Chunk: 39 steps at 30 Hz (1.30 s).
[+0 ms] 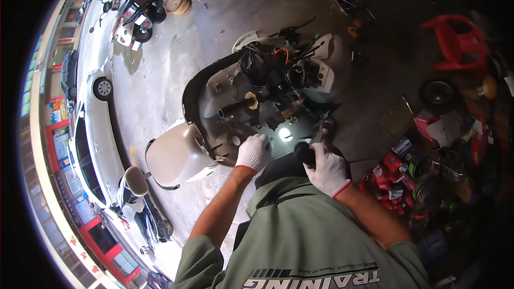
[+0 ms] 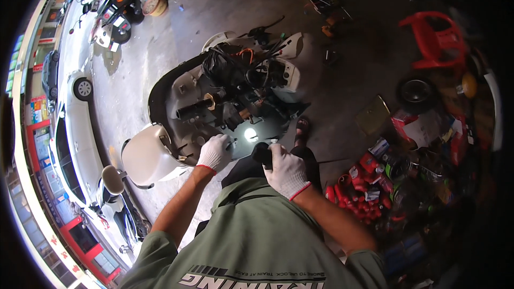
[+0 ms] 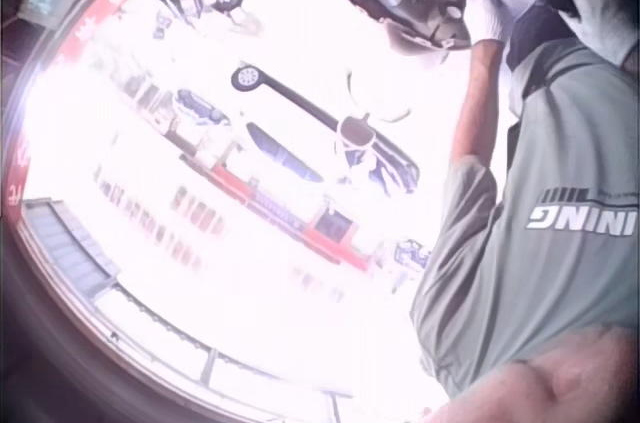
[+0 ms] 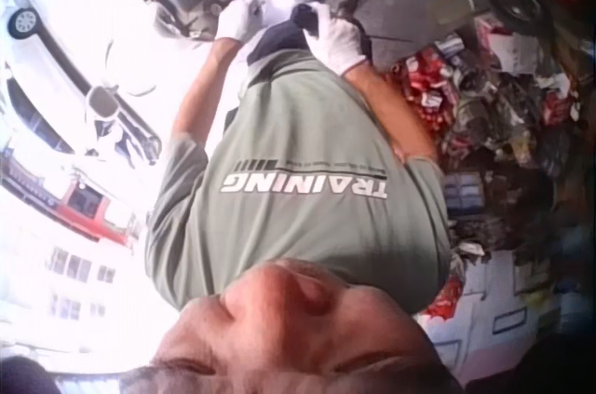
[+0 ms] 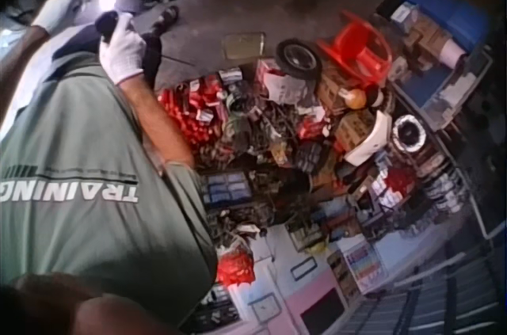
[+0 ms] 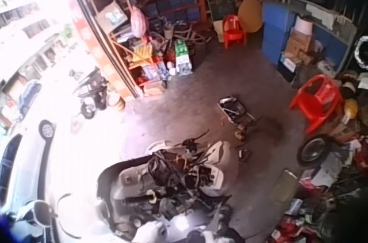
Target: The person moves wiring and components inside the front panel of a motorcycle by hand and uses an adjustable wrench to turn a bolt.
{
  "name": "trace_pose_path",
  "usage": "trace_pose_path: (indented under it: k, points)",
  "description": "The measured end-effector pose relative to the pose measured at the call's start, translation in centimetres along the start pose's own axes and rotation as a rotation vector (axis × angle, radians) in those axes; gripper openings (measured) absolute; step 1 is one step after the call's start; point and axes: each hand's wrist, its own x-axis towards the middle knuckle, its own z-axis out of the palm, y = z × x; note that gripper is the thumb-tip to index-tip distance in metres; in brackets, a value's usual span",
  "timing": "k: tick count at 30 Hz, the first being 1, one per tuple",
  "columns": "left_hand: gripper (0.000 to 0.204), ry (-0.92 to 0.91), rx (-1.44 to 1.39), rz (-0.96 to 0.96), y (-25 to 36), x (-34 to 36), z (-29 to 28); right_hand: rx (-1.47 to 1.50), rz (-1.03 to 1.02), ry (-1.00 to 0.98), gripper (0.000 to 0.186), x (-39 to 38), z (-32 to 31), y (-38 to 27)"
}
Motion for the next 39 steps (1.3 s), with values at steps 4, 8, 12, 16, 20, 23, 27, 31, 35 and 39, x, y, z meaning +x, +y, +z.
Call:
trace_pose_path:
  k: [4,8,12,16,20,23,27,31,35,39]
  points:
    - [0.019,0.060,-0.158,0.129,1.2,0.0,-1.3,-0.083,0.149,-0.083,0.059,1.2,3.2,-2.3]
    - [0.023,0.154,-0.315,0.269,1.5,-0.2,-2.9,-0.126,0.243,-0.040,0.056,2.3,9.0,-2.9]
    - [0.034,0.192,-0.374,0.261,0.1,-0.5,-2.8,-0.110,0.296,0.115,0.041,4.2,14.2,-3.3]
    - [0.038,0.320,-0.531,0.371,0.3,-0.7,-2.8,-0.232,0.357,0.053,0.039,3.1,16.1,0.5]
    - [0.038,0.305,-0.613,0.381,-1.8,-1.1,-2.7,-0.035,0.543,0.016,0.039,5.2,15.2,-2.8]
    - [0.036,0.268,-0.602,0.336,-3.0,-1.3,-2.0,-0.091,0.646,-0.007,0.044,7.1,14.6,-4.8]
    - [0.042,0.180,-0.628,0.291,-2.8,-1.2,-2.1,-0.160,0.511,0.075,0.044,6.6,18.1,-3.1]
    - [0.039,0.110,-0.572,0.176,-4.9,-1.4,-0.7,-0.183,0.537,-0.047,0.049,6.8,18.9,-5.1]
    - [0.043,-0.021,-0.450,0.138,-4.9,-0.3,-1.3,-0.128,0.576,-0.091,0.051,7.3,19.4,-5.0]
    - [0.047,-0.188,-0.097,0.390,-2.2,2.5,-3.8,-0.349,0.401,-0.100,0.037,5.3,22.8,-2.0]
